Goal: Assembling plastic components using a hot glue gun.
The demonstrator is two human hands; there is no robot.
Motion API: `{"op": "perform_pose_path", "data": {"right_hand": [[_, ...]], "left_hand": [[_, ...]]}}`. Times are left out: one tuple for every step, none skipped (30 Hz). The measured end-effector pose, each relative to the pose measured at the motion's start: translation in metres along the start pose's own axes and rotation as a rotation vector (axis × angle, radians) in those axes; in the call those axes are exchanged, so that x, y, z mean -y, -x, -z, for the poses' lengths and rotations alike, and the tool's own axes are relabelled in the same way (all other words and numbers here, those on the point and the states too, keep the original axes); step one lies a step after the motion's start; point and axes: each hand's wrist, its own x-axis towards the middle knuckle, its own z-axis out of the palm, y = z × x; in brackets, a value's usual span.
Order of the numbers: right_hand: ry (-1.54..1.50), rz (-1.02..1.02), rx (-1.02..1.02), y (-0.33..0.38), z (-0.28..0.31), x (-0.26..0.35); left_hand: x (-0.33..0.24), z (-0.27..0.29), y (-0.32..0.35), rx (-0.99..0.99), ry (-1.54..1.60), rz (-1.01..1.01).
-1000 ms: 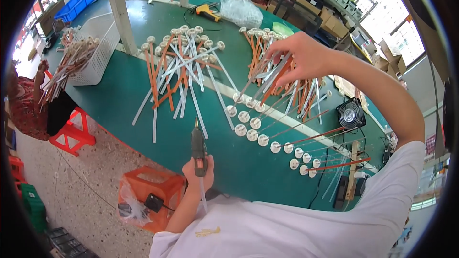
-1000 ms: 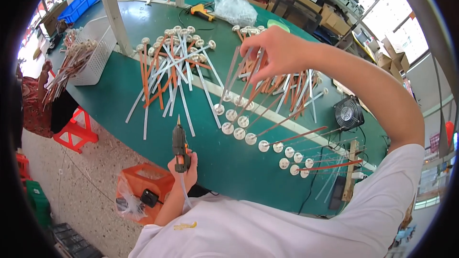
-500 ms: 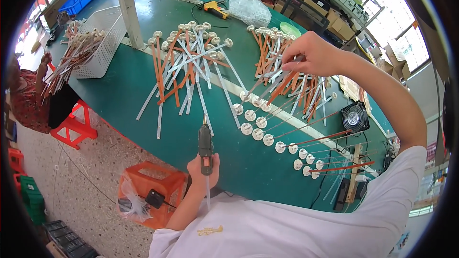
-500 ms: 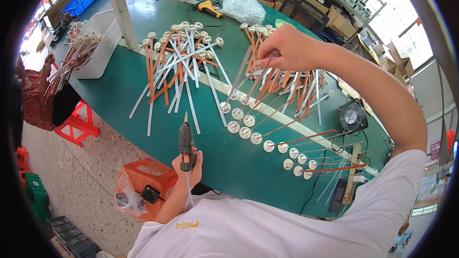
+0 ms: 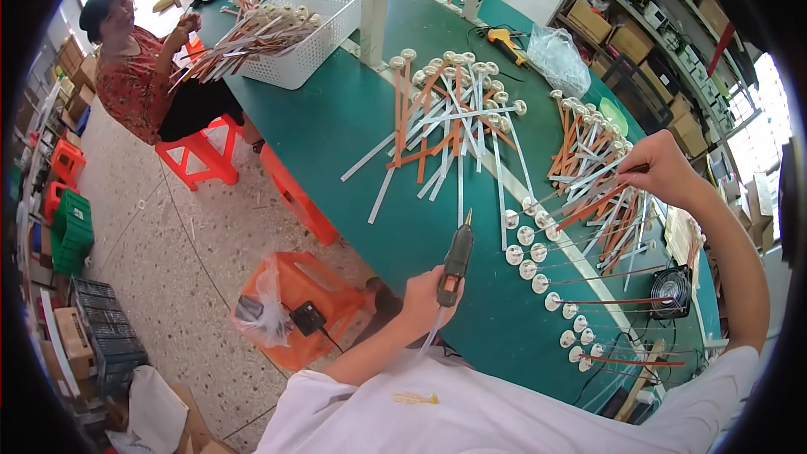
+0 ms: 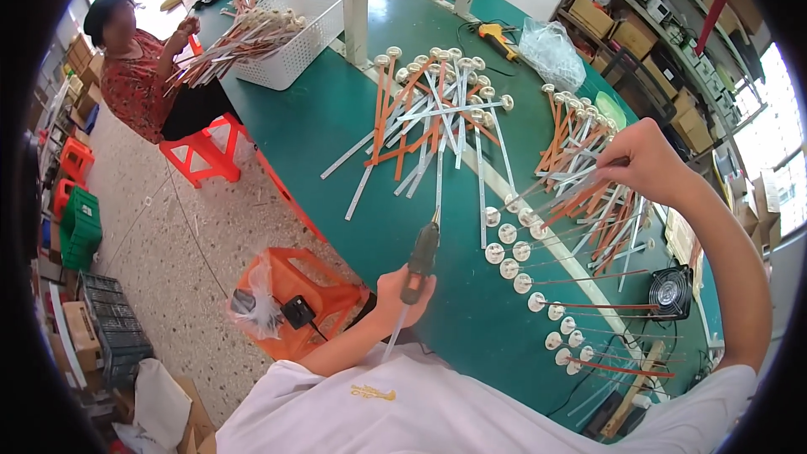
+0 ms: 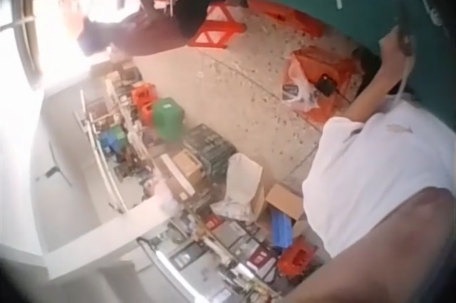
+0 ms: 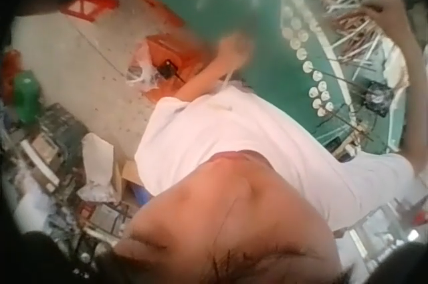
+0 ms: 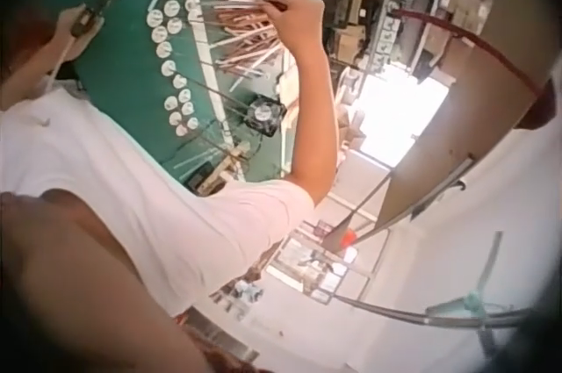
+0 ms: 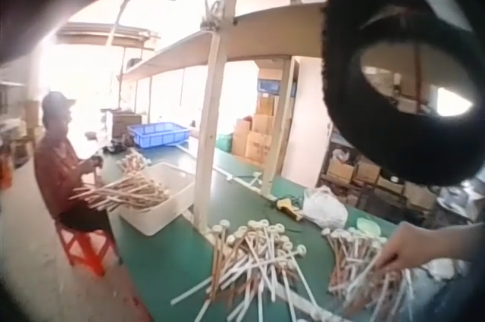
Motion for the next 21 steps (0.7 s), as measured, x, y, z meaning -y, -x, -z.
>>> {"op": "perform_pose_path", "data": {"right_hand": [[-0.003,-0.013,-0.005,0.0,0.001,-0.002],[-0.005,-0.025,-0.011,-0.001,0.002,-0.003],[-0.001,-0.026,-0.01,0.0,0.002,-0.005],[-0.008,-0.033,-0.012,0.001,0.003,-0.008],[-0.014,-0.039,-0.015,0.002,0.004,-0.01],[-0.012,-0.035,-0.015,0.003,0.005,-0.01],[0.016,-0.051,-0.003,0.003,0.006,-0.01],[0.044,-0.066,0.008,0.004,0.007,-0.011],[0.044,-0.057,0.007,0.006,0.008,-0.011],[0.056,-0.069,0.007,0.008,0.009,-0.012],[0.068,-0.08,0.006,0.011,0.009,-0.013],[0.075,-0.078,0.016,0.011,0.008,-0.015],[0.07,-0.076,0.008,0.012,0.008,-0.014],[0.064,-0.061,-0.001,0.013,0.008,-0.016],[0.061,-0.052,-0.011,0.016,0.008,-0.018],[0.062,-0.039,-0.016,0.017,0.008,-0.018],[0.038,-0.07,-0.02,0.018,0.008,-0.017],[0.014,-0.102,-0.021,0.019,0.009,-0.018],[0.015,-0.092,-0.024,0.02,0.009,-0.019],[0.022,-0.107,-0.029,0.02,0.01,-0.021],[0.027,-0.126,-0.035,0.022,0.01,-0.022]], "left_hand": [[0.002,0.0,-0.002,-0.001,0.007,-0.026],[0.004,0.0,-0.004,-0.004,0.014,-0.052],[0.004,0.0,-0.005,-0.004,0.018,-0.053],[0.004,0.0,-0.005,0.002,0.003,-0.049],[0.003,0.0,-0.006,0.008,-0.013,-0.045],[0.005,-0.001,-0.005,0.003,-0.013,-0.045],[0.007,-0.002,-0.004,-0.005,-0.003,-0.057],[0.009,-0.003,-0.003,-0.014,0.007,-0.069],[0.01,-0.003,-0.002,-0.022,0.003,-0.069],[0.011,-0.003,-0.001,-0.011,0.009,-0.077],[0.011,-0.003,-0.001,-0.001,0.014,-0.085],[0.008,0.0,0.0,0.013,0.031,-0.076],[0.007,0.0,0.0,0.008,0.011,-0.072],[0.007,0.0,0.001,0.01,0.011,-0.073],[0.007,-0.001,0.001,0.014,0.014,-0.077],[0.008,-0.001,0.001,0.003,0.007,-0.08],[0.009,-0.001,0.002,0.008,0.023,-0.08],[0.009,-0.001,0.002,0.015,0.041,-0.078],[0.009,-0.001,0.003,0.006,0.035,-0.079],[0.008,-0.001,0.003,0.007,0.032,-0.073],[0.008,0.0,0.003,0.011,0.03,-0.067]]}}
